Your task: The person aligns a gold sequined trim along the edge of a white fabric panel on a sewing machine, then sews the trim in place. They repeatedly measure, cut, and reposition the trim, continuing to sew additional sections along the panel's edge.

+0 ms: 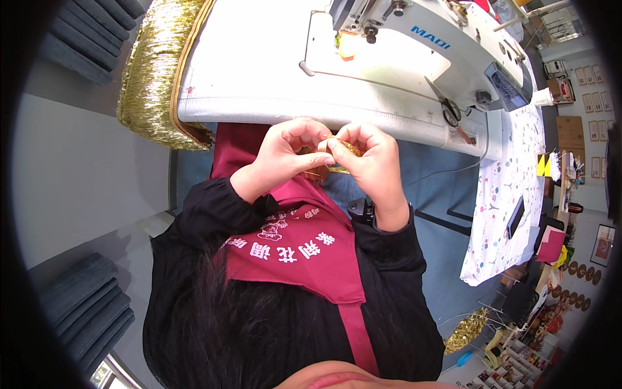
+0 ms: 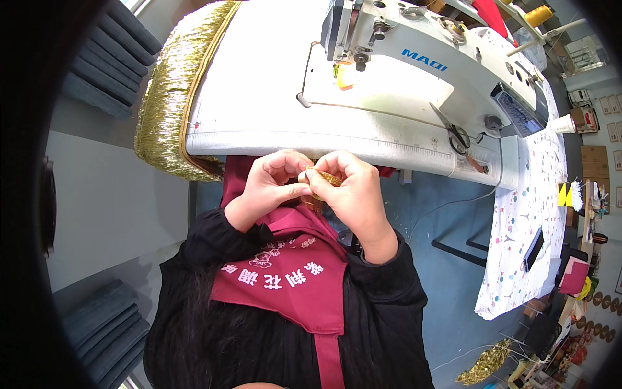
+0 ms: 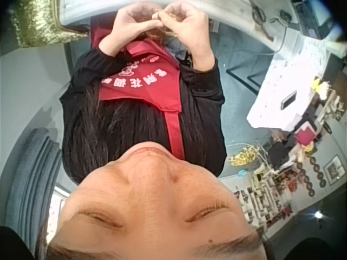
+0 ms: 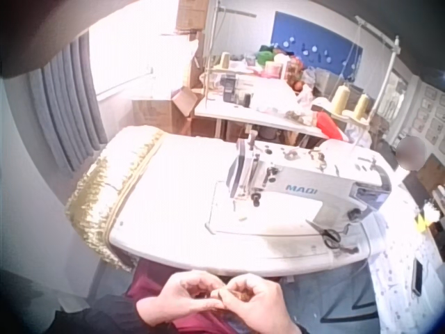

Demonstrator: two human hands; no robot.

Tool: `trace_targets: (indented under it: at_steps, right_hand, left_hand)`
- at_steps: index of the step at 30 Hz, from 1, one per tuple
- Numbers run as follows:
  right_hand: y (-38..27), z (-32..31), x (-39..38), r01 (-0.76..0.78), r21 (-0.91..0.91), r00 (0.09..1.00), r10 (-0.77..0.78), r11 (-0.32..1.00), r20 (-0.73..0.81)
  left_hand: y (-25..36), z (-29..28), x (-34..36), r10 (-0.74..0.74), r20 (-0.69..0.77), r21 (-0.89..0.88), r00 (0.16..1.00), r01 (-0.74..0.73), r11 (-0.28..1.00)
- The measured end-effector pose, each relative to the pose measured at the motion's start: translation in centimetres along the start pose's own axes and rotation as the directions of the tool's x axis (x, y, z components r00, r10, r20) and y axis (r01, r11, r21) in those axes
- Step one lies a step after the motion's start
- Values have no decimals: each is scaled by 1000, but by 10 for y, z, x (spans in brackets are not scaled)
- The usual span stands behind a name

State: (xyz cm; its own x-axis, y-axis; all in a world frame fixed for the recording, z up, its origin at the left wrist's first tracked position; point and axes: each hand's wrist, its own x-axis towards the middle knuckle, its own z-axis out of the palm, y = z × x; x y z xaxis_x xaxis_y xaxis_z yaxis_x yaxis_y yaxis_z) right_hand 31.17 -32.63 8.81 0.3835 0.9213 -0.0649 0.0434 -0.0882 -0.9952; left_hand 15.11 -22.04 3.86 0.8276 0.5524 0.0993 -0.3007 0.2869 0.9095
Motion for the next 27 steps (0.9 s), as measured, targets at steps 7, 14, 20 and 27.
trace_targets:
  at_steps: [7, 14, 20, 27]
  right_hand:
    - [4, -5, 1, -43, 38, 998, 41, 998, 44]
    - [8, -5, 3, -84, 110, 994, 75, 990, 82]
    - [16, -8, 4, -84, 89, 989, 72, 992, 126]
    - [39, -1, 18, 39, 183, 967, -83, 982, 240]
  left_hand:
    - [1, 0, 2, -18, -17, 13, 1000, 18, 1000]
    - [-2, -5, 4, 39, -29, 137, 999, -35, 990]
    - [-1, -15, 3, -46, -29, 91, 999, 49, 995]
    - [7, -23, 3, -77, -44, 123, 996, 82, 989]
